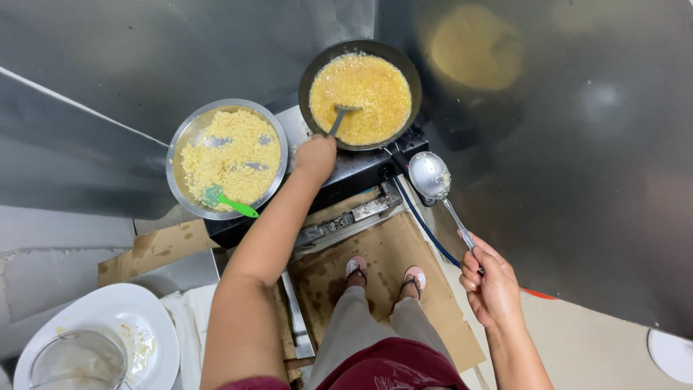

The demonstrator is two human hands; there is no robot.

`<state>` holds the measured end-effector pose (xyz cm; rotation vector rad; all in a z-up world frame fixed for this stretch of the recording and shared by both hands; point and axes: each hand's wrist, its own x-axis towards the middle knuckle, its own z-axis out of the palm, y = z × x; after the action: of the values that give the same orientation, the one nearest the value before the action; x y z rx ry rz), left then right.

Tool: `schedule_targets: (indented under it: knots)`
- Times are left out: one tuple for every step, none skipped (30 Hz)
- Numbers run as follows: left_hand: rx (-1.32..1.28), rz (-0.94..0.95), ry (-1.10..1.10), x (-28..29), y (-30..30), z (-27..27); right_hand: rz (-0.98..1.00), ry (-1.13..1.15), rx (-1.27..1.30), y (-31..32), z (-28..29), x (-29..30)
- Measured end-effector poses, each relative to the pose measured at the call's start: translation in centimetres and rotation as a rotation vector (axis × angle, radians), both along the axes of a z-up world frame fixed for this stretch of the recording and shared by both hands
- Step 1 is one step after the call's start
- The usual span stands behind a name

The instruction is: Stirring and cooking a yellow food mixture in a pan on a stove using a spatula

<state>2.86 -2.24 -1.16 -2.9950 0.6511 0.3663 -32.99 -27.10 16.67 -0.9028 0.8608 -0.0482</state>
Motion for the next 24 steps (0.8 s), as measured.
schedule_targets:
  knots:
    - [0.0, -0.004, 0.002, 0.6, -0.3, -0.2, -0.004, 0.002, 0.0, 0.1, 0.2, -0.1]
    - [-0.029, 0.018, -0.001, 1.2, -0.6, -0.3, -0.014, 0.017, -0.001, 0.1, 0.5, -0.1]
    - [-0.057, 0.04, -0.004, 1.8, -0.9, -0.5, -0.024, 0.032, -0.002, 0.2, 0.7, -0.2]
    - [-0.057, 0.037, -0.004, 2.7, -1.3, -1.6, -0.027, 0.033, -0.002, 0.1, 0.6, -0.3]
    - [-0.071, 0.053, -0.024, 3.5, -1.7, -2.6, -0.019, 0.023, -0.007, 0.1, 0.5, -0.5]
    - [-0.085, 0.069, -0.044, 4.4, -2.0, -3.7, -0.011, 0.013, -0.012, 0.0, 0.4, -0.6]
    - [-0.086, 0.066, -0.044, 4.6, -2.7, -4.1, -0.013, 0.013, -0.013, 0.0, 0.2, -0.8]
    - [-0.124, 0.089, -0.067, 4.8, -3.3, -4.5, -0.017, 0.006, -0.009, -0.1, 0.1, -0.9]
    - [-0.162, 0.112, -0.089, 5.0, -3.8, -4.9, -0.022, -0.001, -0.005, -0.1, -0.1, -1.0]
    - [-0.162, 0.113, -0.089, 4.7, -4.5, -4.5, -0.021, -0.001, -0.005, -0.1, -0.1, -1.0]
    - [-0.157, 0.135, -0.011, 4.4, -5.2, -4.0, -0.019, -0.001, -0.009, -0.1, -0.1, -1.1]
    - [-0.152, 0.159, 0.069, 4.0, -5.9, -3.6, -0.016, 0.0, -0.011, -0.1, -0.1, -1.1]
    - [-0.151, 0.161, 0.069, 3.8, -6.3, -3.8, -0.013, 0.001, -0.011, -0.1, 0.1, -1.1]
    - [-0.159, 0.12, 0.057, 3.4, -6.7, -4.1, -0.008, -0.001, -0.01, -0.1, 0.3, -1.0]
    - [-0.168, 0.079, 0.045, 3.1, -7.0, -4.4, -0.003, -0.004, -0.009, 0.0, 0.5, -1.0]
    - [-0.167, 0.085, 0.042, 2.6, -7.1, -3.8, 0.003, -0.006, -0.007, 0.0, 0.6, -0.9]
    - [-0.14, 0.067, 0.082, 2.1, -7.1, -3.2, 0.001, 0.0, -0.01, 0.1, 0.7, -0.8]
    - [-0.114, 0.048, 0.122, 1.6, -7.3, -2.7, -0.003, 0.006, -0.013, 0.1, 0.8, -0.8]
    - [-0.114, 0.053, 0.12, 0.9, -7.0, -2.1, 0.003, 0.004, -0.012, -0.1, 0.5, -0.8]
    - [-0.093, 0.021, 0.12, 0.2, -6.7, -1.5, 0.004, -0.017, -0.001, -0.2, 0.2, -0.9]
    - [-0.073, -0.011, 0.12, -0.5, -6.4, -0.9, 0.006, -0.039, 0.011, -0.3, -0.1, -0.9]
    - [-0.072, -0.007, 0.117, -1.1, -6.0, -0.2, 0.01, -0.041, 0.012, -0.2, 0.1, -0.7]
    - [-0.055, -0.035, 0.103, -1.8, -5.5, 0.4, 0.012, -0.024, 0.004, -0.2, 0.4, -0.5]
    - [-0.037, -0.062, 0.091, -2.5, -5.0, 1.0, 0.013, -0.005, -0.003, -0.1, 0.6, -0.4]
